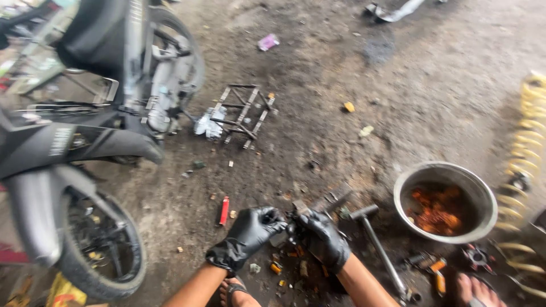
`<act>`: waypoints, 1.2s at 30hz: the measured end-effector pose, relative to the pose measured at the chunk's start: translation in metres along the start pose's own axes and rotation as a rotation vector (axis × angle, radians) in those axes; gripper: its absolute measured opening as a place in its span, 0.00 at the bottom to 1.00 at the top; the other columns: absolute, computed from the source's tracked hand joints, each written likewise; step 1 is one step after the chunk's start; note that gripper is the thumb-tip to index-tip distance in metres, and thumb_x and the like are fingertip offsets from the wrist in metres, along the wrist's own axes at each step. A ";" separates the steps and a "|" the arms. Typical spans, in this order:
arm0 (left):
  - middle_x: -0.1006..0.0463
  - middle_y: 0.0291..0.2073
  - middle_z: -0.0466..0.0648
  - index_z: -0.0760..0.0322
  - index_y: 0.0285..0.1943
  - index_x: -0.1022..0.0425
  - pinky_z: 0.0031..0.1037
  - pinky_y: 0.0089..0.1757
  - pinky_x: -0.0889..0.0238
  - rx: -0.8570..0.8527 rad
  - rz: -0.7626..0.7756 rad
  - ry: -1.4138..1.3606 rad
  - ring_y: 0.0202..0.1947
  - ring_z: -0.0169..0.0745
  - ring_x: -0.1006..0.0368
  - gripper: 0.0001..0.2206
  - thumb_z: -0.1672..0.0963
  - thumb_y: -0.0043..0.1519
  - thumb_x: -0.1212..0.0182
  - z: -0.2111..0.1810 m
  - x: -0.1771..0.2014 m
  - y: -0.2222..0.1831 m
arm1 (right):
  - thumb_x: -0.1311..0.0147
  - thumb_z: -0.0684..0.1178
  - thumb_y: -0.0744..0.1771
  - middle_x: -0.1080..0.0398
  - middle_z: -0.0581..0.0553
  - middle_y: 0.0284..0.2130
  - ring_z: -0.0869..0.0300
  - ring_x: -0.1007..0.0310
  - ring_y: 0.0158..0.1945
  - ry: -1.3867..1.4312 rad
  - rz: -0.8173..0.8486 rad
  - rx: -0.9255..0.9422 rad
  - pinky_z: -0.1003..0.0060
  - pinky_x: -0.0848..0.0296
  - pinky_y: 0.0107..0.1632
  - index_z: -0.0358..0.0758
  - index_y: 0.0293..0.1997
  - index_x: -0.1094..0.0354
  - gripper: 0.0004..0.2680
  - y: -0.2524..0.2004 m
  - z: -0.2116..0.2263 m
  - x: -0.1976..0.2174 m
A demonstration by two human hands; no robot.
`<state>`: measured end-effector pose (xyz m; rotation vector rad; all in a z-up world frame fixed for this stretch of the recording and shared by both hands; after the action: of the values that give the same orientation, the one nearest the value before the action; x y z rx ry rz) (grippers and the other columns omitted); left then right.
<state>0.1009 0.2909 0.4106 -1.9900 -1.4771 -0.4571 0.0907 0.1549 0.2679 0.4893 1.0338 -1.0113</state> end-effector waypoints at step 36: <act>0.17 0.24 0.40 0.61 0.43 0.16 0.22 0.29 0.34 0.225 0.230 -0.044 0.24 0.26 0.27 0.13 0.51 0.65 0.42 0.147 -0.118 0.105 | 0.48 0.37 0.64 0.24 0.39 0.37 0.51 0.23 0.39 -1.465 -0.700 0.615 0.59 0.24 0.39 0.40 0.56 0.28 0.15 -0.021 -0.005 0.200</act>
<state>0.1503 0.2804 0.2014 -1.9671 -1.2452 -0.1428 0.0988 0.0575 0.0917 -0.2364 -0.5130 -1.8505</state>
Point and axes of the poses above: each hand's wrist, its own y-axis towards the middle knuckle, its own x-axis out of the back of the hand, z = x × y, the point moved 6 cm from there along y, towards the middle knuckle
